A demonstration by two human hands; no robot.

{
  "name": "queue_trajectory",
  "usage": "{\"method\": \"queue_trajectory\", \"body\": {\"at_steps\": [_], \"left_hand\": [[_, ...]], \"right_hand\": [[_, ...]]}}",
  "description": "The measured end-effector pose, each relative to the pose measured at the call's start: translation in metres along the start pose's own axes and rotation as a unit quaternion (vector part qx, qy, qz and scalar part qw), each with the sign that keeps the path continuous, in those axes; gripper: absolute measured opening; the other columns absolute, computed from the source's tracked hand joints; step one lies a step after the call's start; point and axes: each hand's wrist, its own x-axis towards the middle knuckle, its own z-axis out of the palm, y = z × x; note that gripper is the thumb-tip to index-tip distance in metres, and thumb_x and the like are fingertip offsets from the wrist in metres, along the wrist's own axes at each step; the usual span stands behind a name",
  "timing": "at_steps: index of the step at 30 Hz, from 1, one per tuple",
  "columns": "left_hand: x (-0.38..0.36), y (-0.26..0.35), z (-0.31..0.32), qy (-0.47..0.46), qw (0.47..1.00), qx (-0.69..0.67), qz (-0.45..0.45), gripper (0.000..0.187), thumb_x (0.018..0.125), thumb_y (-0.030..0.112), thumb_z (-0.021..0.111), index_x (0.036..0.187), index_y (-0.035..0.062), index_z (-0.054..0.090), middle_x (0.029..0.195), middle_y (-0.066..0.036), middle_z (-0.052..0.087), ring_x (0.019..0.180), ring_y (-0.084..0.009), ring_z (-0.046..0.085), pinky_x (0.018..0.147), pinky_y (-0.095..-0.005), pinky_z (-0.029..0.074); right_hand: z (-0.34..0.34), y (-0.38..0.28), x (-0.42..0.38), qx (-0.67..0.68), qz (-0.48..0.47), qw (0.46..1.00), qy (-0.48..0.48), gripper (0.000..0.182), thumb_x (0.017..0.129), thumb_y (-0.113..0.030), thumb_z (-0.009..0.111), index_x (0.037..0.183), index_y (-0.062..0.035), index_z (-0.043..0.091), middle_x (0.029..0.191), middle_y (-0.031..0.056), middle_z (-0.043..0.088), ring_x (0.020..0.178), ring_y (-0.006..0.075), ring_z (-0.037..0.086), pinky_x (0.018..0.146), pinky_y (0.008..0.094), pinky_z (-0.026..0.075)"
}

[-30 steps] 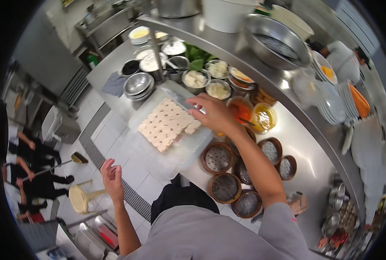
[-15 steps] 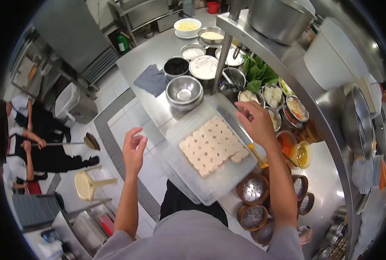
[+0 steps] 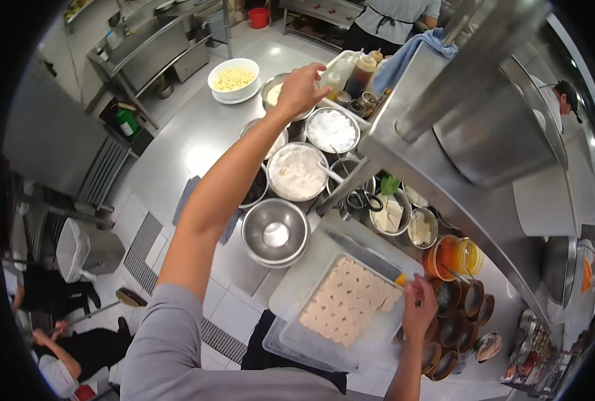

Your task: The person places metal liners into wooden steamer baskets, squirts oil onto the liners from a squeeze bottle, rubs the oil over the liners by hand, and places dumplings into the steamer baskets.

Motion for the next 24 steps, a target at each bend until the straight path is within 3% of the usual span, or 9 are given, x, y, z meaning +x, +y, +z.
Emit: {"method": "queue_trajectory", "body": {"at_steps": [4, 7, 10, 11, 14, 15, 18, 19, 24], "left_hand": [[0.061, -0.016, 0.064, -0.064, 0.994, 0.071, -0.048, 0.062, 0.081, 0.03, 0.083, 0.133, 0.0098, 0.056, 0.121, -0.014, 0.068, 0.124, -0.0342, 0.058, 0.102, -0.0518, 0.046], [0.091, -0.036, 0.109, -0.117, 0.98, 0.098, -0.128, 0.082, 0.081, 0.027, 0.078, 0.148, 0.0062, 0.035, 0.128, -0.018, 0.066, 0.13, -0.0372, 0.054, 0.105, -0.0676, 0.037], [0.097, -0.046, 0.145, -0.148, 0.964, 0.138, -0.172, 0.076, 0.085, 0.023, 0.073, 0.148, 0.0063, 0.034, 0.13, -0.018, 0.065, 0.132, -0.0338, 0.054, 0.111, -0.0709, 0.026], [0.093, -0.052, 0.16, -0.112, 0.968, 0.17, -0.145, 0.054, 0.089, 0.02, 0.066, 0.138, 0.0061, 0.047, 0.12, -0.018, 0.07, 0.119, -0.0336, 0.063, 0.109, -0.0708, 0.024], [0.094, -0.057, 0.165, -0.084, 0.973, 0.198, -0.085, 0.03, 0.094, 0.016, 0.057, 0.123, 0.0078, 0.06, 0.107, -0.015, 0.074, 0.102, -0.031, 0.071, 0.105, -0.0658, 0.029], [0.089, -0.06, 0.171, 0.025, 0.975, 0.216, -0.046, 0.018, 0.096, 0.012, 0.052, 0.108, 0.0115, 0.066, 0.094, -0.011, 0.076, 0.085, -0.027, 0.074, 0.099, -0.058, 0.034], [0.097, -0.066, 0.176, -0.07, 0.975, 0.202, -0.058, 0.039, 0.084, 0.019, 0.074, 0.118, 0.0126, 0.058, 0.092, -0.011, 0.076, 0.088, -0.0299, 0.075, 0.097, -0.0584, 0.037], [0.095, -0.066, 0.175, -0.043, 0.979, 0.195, -0.051, 0.031, 0.086, 0.015, 0.069, 0.115, 0.014, 0.057, 0.081, -0.008, 0.075, 0.08, -0.0305, 0.075, 0.096, -0.0565, 0.037], [0.094, -0.062, 0.162, -0.059, 0.982, 0.177, -0.035, 0.043, 0.08, 0.019, 0.078, 0.118, 0.0172, 0.057, 0.082, -0.009, 0.075, 0.081, -0.0317, 0.075, 0.096, -0.0546, 0.036]], "right_hand": [[-0.012, -0.005, -0.027, -0.027, 0.06, 0.997, 0.05, 0.028, 0.094, -0.007, 0.069, 0.119, 0.0041, 0.068, 0.098, 0.009, 0.07, 0.089, 0.0155, 0.066, 0.082, 0.0284, 0.052], [-0.028, 0.008, -0.047, -0.094, 0.076, 0.991, 0.056, 0.027, 0.092, -0.003, 0.068, 0.118, 0.0048, 0.068, 0.099, 0.0116, 0.071, 0.09, 0.0191, 0.067, 0.084, 0.0305, 0.053], [-0.03, 0.014, -0.058, -0.115, 0.01, 0.99, 0.077, 0.02, 0.091, 0.002, 0.065, 0.11, 0.0065, 0.068, 0.104, 0.0182, 0.072, 0.094, 0.0264, 0.07, 0.088, 0.0362, 0.054], [-0.031, 0.019, -0.062, -0.158, -0.005, 0.984, 0.077, 0.021, 0.092, -0.001, 0.066, 0.112, 0.0069, 0.068, 0.101, 0.0181, 0.072, 0.09, 0.026, 0.07, 0.084, 0.0353, 0.055], [-0.033, 0.01, -0.068, -0.227, -0.035, 0.971, 0.063, 0.02, 0.092, -0.001, 0.066, 0.111, 0.0064, 0.068, 0.097, 0.0187, 0.073, 0.087, 0.0281, 0.072, 0.079, 0.0341, 0.055], [-0.031, 0.006, -0.069, -0.253, -0.048, 0.965, 0.049, 0.018, 0.09, 0.002, 0.065, 0.108, 0.0054, 0.068, 0.096, 0.0195, 0.072, 0.088, 0.0306, 0.072, 0.079, 0.0337, 0.055], [-0.026, 0.016, -0.073, -0.22, -0.042, 0.974, 0.044, 0.018, 0.09, 0.002, 0.066, 0.108, 0.0039, 0.069, 0.09, 0.0175, 0.071, 0.078, 0.0288, 0.07, 0.069, 0.0335, 0.054], [-0.023, 0.016, -0.072, -0.215, -0.036, 0.975, 0.046, 0.018, 0.089, 0.002, 0.067, 0.107, 0.0028, 0.07, 0.086, 0.0166, 0.069, 0.072, 0.0272, 0.068, 0.062, 0.034, 0.052], [-0.018, 0.004, -0.062, -0.227, -0.047, 0.972, 0.026, 0.019, 0.087, 0.003, 0.068, 0.106, 0.0027, 0.071, 0.083, 0.0165, 0.068, 0.07, 0.0276, 0.066, 0.062, 0.0343, 0.051]]}}
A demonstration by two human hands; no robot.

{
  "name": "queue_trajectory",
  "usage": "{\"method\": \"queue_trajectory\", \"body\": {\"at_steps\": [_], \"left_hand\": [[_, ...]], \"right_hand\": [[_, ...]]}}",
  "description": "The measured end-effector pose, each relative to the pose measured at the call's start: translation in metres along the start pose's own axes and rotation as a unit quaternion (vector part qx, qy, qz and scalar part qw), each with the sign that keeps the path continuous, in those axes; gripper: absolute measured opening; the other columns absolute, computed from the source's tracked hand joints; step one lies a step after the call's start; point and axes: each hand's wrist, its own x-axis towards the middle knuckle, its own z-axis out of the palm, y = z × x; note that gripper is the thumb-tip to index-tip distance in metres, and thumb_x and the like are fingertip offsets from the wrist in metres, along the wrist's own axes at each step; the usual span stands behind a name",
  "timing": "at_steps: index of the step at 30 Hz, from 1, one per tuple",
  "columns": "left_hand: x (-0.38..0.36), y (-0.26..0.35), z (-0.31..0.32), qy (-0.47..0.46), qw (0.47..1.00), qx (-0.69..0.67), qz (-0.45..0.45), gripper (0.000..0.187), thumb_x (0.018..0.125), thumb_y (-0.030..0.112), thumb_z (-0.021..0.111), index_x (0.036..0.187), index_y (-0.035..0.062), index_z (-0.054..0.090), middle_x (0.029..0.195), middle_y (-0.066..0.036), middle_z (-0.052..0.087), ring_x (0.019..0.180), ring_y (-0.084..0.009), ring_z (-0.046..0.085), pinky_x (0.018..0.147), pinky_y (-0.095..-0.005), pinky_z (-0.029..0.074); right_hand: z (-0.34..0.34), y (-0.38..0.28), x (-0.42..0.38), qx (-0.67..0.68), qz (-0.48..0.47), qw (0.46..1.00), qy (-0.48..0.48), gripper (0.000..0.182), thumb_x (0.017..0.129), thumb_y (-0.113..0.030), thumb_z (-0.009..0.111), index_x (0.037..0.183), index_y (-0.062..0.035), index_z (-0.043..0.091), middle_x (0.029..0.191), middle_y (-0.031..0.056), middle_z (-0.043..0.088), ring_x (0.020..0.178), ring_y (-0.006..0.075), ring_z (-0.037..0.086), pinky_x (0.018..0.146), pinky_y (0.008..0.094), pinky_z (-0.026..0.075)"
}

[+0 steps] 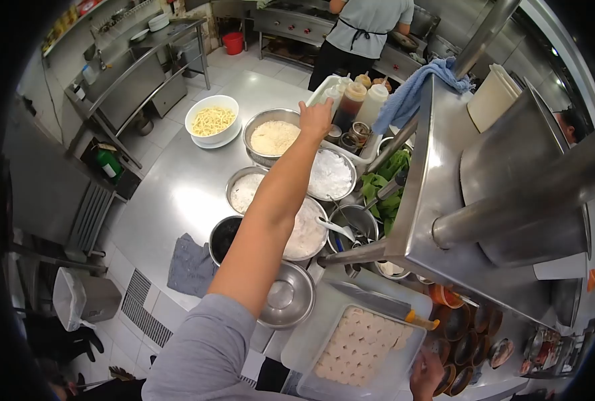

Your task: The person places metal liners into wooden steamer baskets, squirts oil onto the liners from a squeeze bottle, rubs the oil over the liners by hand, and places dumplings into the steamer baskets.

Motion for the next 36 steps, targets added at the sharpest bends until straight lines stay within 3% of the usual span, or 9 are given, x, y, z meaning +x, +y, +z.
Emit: {"method": "queue_trajectory", "body": {"at_steps": [5, 14, 18, 21, 23, 24, 30, 32, 36], "left_hand": [[-0.004, 0.002, -0.019, -0.013, 1.0, -0.02, 0.015, 0.055, 0.074, 0.023, 0.085, 0.121, 0.0193, 0.057, 0.084, -0.01, 0.075, 0.085, -0.0312, 0.075, 0.096, -0.0531, 0.037], [-0.004, -0.004, -0.011, -0.041, 0.999, 0.011, 0.024, 0.041, 0.083, 0.019, 0.075, 0.121, 0.0179, 0.06, 0.091, -0.011, 0.076, 0.091, -0.0288, 0.075, 0.097, -0.0564, 0.04], [-0.001, 0.001, -0.012, -0.074, 0.997, 0.008, 0.035, 0.041, 0.085, 0.017, 0.073, 0.122, 0.014, 0.055, 0.09, -0.012, 0.076, 0.088, -0.0299, 0.075, 0.096, -0.0558, 0.041], [0.008, 0.002, 0.013, -0.029, 0.999, 0.024, 0.025, 0.044, 0.084, 0.016, 0.073, 0.121, 0.0116, 0.051, 0.089, -0.013, 0.076, 0.087, -0.0321, 0.075, 0.093, -0.0547, 0.043], [0.001, 0.006, 0.008, -0.009, 1.0, 0.025, 0.005, 0.019, 0.096, 0.013, 0.055, 0.115, 0.014, 0.055, 0.085, -0.01, 0.077, 0.081, -0.0297, 0.076, 0.091, -0.0493, 0.042], [-0.001, 0.006, 0.006, -0.011, 1.0, 0.025, 0.005, 0.019, 0.096, 0.013, 0.055, 0.115, 0.014, 0.055, 0.085, -0.01, 0.077, 0.081, -0.0297, 0.076, 0.091, -0.0493, 0.042], [0.006, 0.004, -0.042, -0.003, 1.0, 0.001, 0.028, 0.029, 0.09, 0.014, 0.064, 0.115, 0.0112, 0.051, 0.087, -0.015, 0.076, 0.087, -0.0338, 0.075, 0.09, -0.0509, 0.044], [0.008, 0.004, -0.075, 0.003, 0.998, -0.05, 0.042, 0.058, 0.073, 0.014, 0.079, 0.12, 0.0072, 0.045, 0.09, -0.021, 0.074, 0.089, -0.0412, 0.073, 0.09, -0.0565, 0.045], [-0.011, 0.002, -0.155, 0.036, 0.996, -0.072, 0.039, 0.057, 0.073, 0.015, 0.082, 0.115, 0.0057, 0.045, 0.09, -0.023, 0.073, 0.088, -0.0433, 0.071, 0.084, -0.0552, 0.049]], "right_hand": [[-0.001, 0.0, 0.003, 0.0, -0.004, 1.0, -0.006, 0.021, 0.086, 0.003, 0.068, 0.107, 0.0029, 0.072, 0.082, 0.0169, 0.068, 0.071, 0.0285, 0.066, 0.064, 0.0357, 0.051], [-0.007, 0.003, 0.0, -0.02, -0.068, 0.997, 0.0, 0.022, 0.084, 0.004, 0.069, 0.106, 0.0017, 0.072, 0.087, 0.0184, 0.071, 0.075, 0.0339, 0.069, 0.071, 0.0389, 0.055], [-0.017, -0.004, -0.006, -0.024, -0.038, 0.999, 0.021, 0.023, 0.084, 0.004, 0.07, 0.107, 0.0, 0.071, 0.088, 0.018, 0.071, 0.073, 0.0335, 0.069, 0.065, 0.0383, 0.055], [-0.018, 0.005, -0.015, -0.041, -0.023, 0.999, 0.017, 0.024, 0.084, 0.003, 0.07, 0.107, -0.0008, 0.07, 0.085, 0.0174, 0.069, 0.069, 0.0325, 0.067, 0.06, 0.0384, 0.053], [-0.015, 0.01, -0.021, -0.049, -0.01, 0.999, 0.007, 0.024, 0.084, 0.004, 0.07, 0.108, -0.0012, 0.07, 0.084, 0.0168, 0.068, 0.067, 0.0319, 0.066, 0.058, 0.0385, 0.052], [-0.013, 0.008, -0.02, -0.042, -0.012, 0.999, 0.013, 0.024, 0.084, 0.004, 0.07, 0.108, -0.0012, 0.07, 0.082, 0.0162, 0.067, 0.066, 0.032, 0.065, 0.058, 0.0392, 0.051], [-0.011, -0.001, -0.007, -0.035, -0.038, 0.998, 0.021, 0.025, 0.084, 0.003, 0.071, 0.109, 0.0001, 0.071, 0.085, 0.0167, 0.069, 0.07, 0.0332, 0.066, 0.063, 0.0405, 0.052], [-0.01, -0.002, 0.001, -0.044, -0.073, 0.996, 0.035, 0.025, 0.084, 0.003, 0.072, 0.109, 0.0006, 0.071, 0.086, 0.0172, 0.07, 0.072, 0.0336, 0.067, 0.065, 0.0408, 0.053], [-0.011, -0.021, 0.016, 0.007, -0.07, 0.997, 0.022, 0.023, 0.085, 0.001, 0.072, 0.107, 0.0002, 0.072, 0.09, 0.0172, 0.072, 0.077, 0.0341, 0.07, 0.071, 0.0399, 0.054]]}}
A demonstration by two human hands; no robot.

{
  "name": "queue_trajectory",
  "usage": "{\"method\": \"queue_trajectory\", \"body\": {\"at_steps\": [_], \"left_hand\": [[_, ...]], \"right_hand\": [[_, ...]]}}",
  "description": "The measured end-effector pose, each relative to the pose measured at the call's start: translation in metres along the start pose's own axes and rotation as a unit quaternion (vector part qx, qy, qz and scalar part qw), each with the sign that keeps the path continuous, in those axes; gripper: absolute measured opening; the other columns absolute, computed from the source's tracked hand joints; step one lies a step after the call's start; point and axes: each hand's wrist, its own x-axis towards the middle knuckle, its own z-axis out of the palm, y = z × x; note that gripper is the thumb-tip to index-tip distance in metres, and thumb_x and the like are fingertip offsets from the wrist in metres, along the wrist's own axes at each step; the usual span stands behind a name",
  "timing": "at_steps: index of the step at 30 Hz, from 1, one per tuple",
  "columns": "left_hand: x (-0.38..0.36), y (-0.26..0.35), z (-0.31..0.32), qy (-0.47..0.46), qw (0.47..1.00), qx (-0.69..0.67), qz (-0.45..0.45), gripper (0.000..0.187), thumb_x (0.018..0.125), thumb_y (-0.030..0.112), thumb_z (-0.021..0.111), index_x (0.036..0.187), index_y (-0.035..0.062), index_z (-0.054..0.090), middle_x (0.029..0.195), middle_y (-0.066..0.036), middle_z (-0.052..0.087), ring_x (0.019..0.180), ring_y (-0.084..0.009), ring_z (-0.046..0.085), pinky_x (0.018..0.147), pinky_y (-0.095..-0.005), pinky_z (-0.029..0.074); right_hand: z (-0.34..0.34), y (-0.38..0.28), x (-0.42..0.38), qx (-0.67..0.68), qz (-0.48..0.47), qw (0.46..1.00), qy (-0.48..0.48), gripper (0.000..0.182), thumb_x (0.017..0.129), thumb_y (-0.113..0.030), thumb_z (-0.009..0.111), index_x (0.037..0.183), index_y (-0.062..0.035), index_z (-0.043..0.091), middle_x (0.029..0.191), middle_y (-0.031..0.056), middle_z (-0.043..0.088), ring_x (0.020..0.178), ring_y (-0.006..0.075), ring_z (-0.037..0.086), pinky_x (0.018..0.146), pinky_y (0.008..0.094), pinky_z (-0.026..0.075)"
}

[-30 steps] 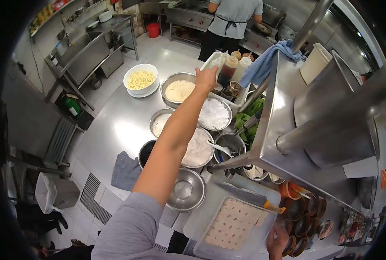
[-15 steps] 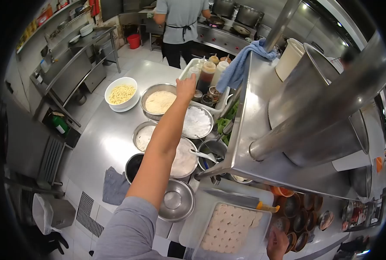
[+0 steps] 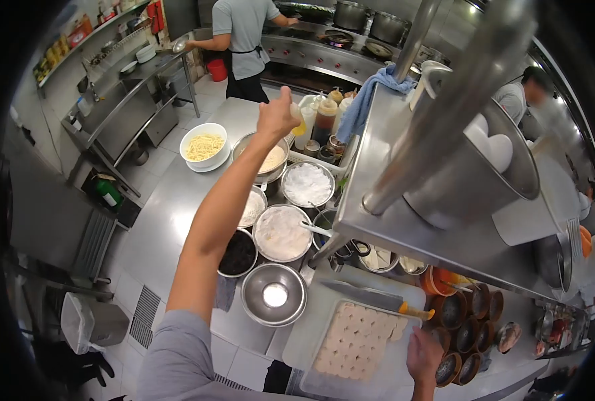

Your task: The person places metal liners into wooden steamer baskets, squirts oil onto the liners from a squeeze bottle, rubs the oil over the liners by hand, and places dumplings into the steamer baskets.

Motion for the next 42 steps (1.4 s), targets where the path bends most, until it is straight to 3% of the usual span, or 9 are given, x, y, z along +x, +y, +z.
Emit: {"method": "queue_trajectory", "body": {"at_steps": [8, 11, 14, 18, 20, 23, 25, 30, 42], "left_hand": [[-0.19, 0.048, -0.212, 0.008, 0.993, -0.043, 0.106, 0.053, 0.07, 0.013, 0.086, 0.109, 0.0058, 0.051, 0.09, -0.019, 0.067, 0.085, -0.043, 0.066, 0.077, -0.0502, 0.051], [-0.276, 0.11, -0.266, -0.088, 0.993, -0.001, 0.082, 0.054, 0.067, 0.009, 0.085, 0.109, 0.0083, 0.052, 0.097, -0.013, 0.067, 0.085, -0.0411, 0.061, 0.077, -0.0499, 0.047], [-0.348, 0.165, -0.262, -0.186, 0.974, -0.105, 0.082, 0.056, 0.065, 0.009, 0.086, 0.11, 0.0058, 0.053, 0.101, -0.011, 0.068, 0.088, -0.0362, 0.064, 0.082, -0.0447, 0.05], [-0.423, 0.239, -0.216, -0.311, 0.907, -0.28, 0.038, 0.061, 0.067, 0.011, 0.09, 0.115, 0.002, 0.053, 0.104, -0.012, 0.069, 0.097, -0.0294, 0.068, 0.088, -0.0394, 0.052], [-0.456, 0.276, -0.194, -0.356, 0.849, -0.386, -0.061, 0.06, 0.072, 0.014, 0.091, 0.117, 0.0017, 0.052, 0.111, -0.011, 0.069, 0.107, -0.0265, 0.068, 0.094, -0.0376, 0.052], [-0.495, 0.316, -0.164, -0.368, 0.819, -0.441, -0.011, 0.067, 0.075, 0.011, 0.09, 0.127, 0.0042, 0.047, 0.133, -0.014, 0.063, 0.116, -0.0251, 0.065, 0.101, -0.0406, 0.05], [-0.51, 0.338, -0.159, -0.367, 0.816, -0.446, -0.018, 0.068, 0.077, 0.012, 0.089, 0.13, 0.0033, 0.049, 0.133, -0.014, 0.062, 0.116, -0.0265, 0.066, 0.1, -0.0397, 0.05], [-0.544, 0.37, -0.141, -0.414, 0.785, -0.453, -0.088, 0.068, 0.082, 0.012, 0.085, 0.138, 0.002, 0.049, 0.137, -0.012, 0.06, 0.117, -0.027, 0.066, 0.099, -0.0399, 0.051], [-0.584, 0.377, -0.14, -0.401, 0.799, -0.43, -0.126, 0.059, 0.085, 0.006, 0.078, 0.137, 0.0026, 0.051, 0.138, -0.014, 0.059, 0.115, -0.0257, 0.066, 0.1, -0.0395, 0.051]], "right_hand": [[0.02, -0.065, 0.045, 0.203, -0.178, 0.961, 0.064, 0.024, 0.081, 0.005, 0.076, 0.104, -0.0002, 0.074, 0.094, 0.0143, 0.075, 0.079, 0.0303, 0.071, 0.073, 0.036, 0.056], [0.019, -0.096, 0.044, 0.301, -0.17, 0.938, 0.031, 0.034, 0.08, -0.005, 0.083, 0.112, -0.0027, 0.073, 0.109, 0.015, 0.072, 0.094, 0.031, 0.068, 0.083, 0.0384, 0.055], [0.001, -0.12, 0.029, 0.368, -0.189, 0.908, -0.06, 0.077, 0.081, -0.029, 0.086, 0.146, -0.0066, 0.051, 0.133, 0.0155, 0.063, 0.116, 0.0381, 0.063, 0.103, 0.0426, 0.05], [-0.025, -0.093, -0.025, 0.469, -0.144, 0.857, -0.158, 0.084, 0.084, -0.033, 0.083, 0.153, -0.0103, 0.042, 0.136, 0.0169, 0.061, 0.12, 0.0395, 0.062, 0.106, 0.0443, 0.048], [-0.037, -0.048, -0.063, 0.427, -0.046, 0.877, -0.214, 0.08, 0.086, -0.032, 0.081, 0.153, -0.0121, 0.041, 0.136, 0.018, 0.061, 0.122, 0.0368, 0.062, 0.105, 0.0435, 0.049], [-0.09, 0.019, -0.116, 0.353, 0.147, 0.88, -0.282, 0.074, 0.09, -0.04, 0.077, 0.148, -0.0095, 0.042, 0.127, 0.0217, 0.064, 0.112, 0.0402, 0.066, 0.095, 0.0472, 0.054], [-0.103, 0.075, -0.161, 0.253, 0.127, 0.95, -0.135, 0.071, 0.088, -0.039, 0.077, 0.144, -0.0087, 0.045, 0.12, 0.0219, 0.067, 0.102, 0.0406, 0.069, 0.087, 0.0487, 0.056], [-0.144, 0.173, -0.195, -0.032, 0.205, 0.965, -0.159, 0.068, 0.083, -0.031, 0.081, 0.138, -0.005, 0.051, 0.119, 0.0225, 0.067, 0.101, 0.0423, 0.069, 0.084, 0.0484, 0.057], [-0.126, 0.2, -0.171, -0.126, 0.194, 0.951, -0.205, 0.061, 0.082, -0.031, 0.08, 0.131, -0.0037, 0.056, 0.107, 0.0193, 0.072, 0.092, 0.0378, 0.073, 0.08, 0.0474, 0.059]]}}
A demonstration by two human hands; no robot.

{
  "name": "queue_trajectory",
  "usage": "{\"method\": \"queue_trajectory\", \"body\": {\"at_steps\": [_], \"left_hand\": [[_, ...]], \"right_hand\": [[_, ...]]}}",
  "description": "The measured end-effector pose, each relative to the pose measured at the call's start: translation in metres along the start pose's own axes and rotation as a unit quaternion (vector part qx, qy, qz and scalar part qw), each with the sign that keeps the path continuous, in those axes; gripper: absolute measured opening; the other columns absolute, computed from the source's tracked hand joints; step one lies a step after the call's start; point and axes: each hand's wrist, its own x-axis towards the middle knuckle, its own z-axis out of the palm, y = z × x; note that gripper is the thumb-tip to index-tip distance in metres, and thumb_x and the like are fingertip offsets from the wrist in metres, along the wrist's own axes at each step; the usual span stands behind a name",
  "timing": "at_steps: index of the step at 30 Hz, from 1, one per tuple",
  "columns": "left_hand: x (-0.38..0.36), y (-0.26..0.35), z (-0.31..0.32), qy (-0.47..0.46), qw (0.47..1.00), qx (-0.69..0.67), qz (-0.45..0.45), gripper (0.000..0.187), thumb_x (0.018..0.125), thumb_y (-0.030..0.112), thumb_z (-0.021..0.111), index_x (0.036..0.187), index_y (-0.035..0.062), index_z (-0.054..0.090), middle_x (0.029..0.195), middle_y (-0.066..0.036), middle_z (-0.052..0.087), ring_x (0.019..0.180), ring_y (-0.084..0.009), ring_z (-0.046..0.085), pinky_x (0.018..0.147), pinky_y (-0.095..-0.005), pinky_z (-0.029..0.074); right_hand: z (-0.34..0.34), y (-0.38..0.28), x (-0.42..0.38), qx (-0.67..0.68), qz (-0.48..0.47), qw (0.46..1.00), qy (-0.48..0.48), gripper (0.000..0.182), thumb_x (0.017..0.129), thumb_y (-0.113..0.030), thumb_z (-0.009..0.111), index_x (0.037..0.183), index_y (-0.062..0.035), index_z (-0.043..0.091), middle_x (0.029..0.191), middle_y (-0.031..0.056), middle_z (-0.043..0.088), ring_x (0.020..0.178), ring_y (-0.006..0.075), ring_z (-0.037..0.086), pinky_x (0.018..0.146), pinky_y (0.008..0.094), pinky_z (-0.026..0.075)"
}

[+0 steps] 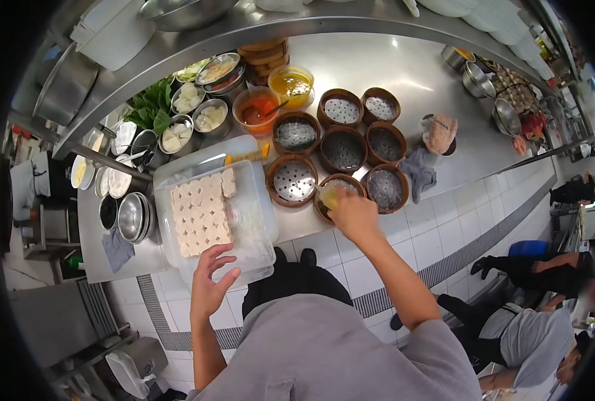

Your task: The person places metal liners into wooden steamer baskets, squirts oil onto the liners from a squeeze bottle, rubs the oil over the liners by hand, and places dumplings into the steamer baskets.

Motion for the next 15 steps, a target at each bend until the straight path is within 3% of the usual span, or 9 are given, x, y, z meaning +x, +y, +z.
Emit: {"method": "queue_trajectory", "body": {"at_steps": [7, 10, 15], "left_hand": [[0.04, 0.0, -0.028, -0.003, 0.998, 0.055, 0.027, 0.052, 0.086, 0.009, 0.078, 0.133, 0.0028, 0.057, 0.122, -0.01, 0.068, 0.109, -0.0227, 0.069, 0.098, -0.0383, 0.051], [0.054, 0.012, -0.037, -0.034, 0.997, 0.059, 0.034, 0.049, 0.089, 0.008, 0.074, 0.134, 0.0028, 0.055, 0.134, -0.01, 0.064, 0.114, -0.0234, 0.066, 0.102, -0.0402, 0.048], [0.065, 0.012, -0.036, -0.031, 0.995, 0.09, 0.04, 0.049, 0.09, 0.01, 0.073, 0.135, 0.0023, 0.056, 0.133, -0.01, 0.063, 0.113, -0.0224, 0.065, 0.097, -0.0379, 0.051]], "right_hand": [[0.003, 0.038, -0.03, -0.043, 0.098, 0.991, -0.078, 0.056, 0.082, -0.032, 0.08, 0.126, -0.0049, 0.059, 0.108, 0.0181, 0.072, 0.093, 0.0372, 0.073, 0.084, 0.0475, 0.057], [-0.003, 0.049, -0.044, -0.038, 0.128, 0.989, -0.069, 0.056, 0.081, -0.033, 0.081, 0.125, -0.0056, 0.06, 0.108, 0.0184, 0.072, 0.092, 0.0376, 0.073, 0.082, 0.0472, 0.057], [-0.006, 0.109, -0.048, -0.073, 0.214, 0.974, -0.019, 0.052, 0.08, -0.037, 0.081, 0.119, -0.0071, 0.064, 0.096, 0.0171, 0.074, 0.089, 0.0378, 0.074, 0.078, 0.0478, 0.058]]}}
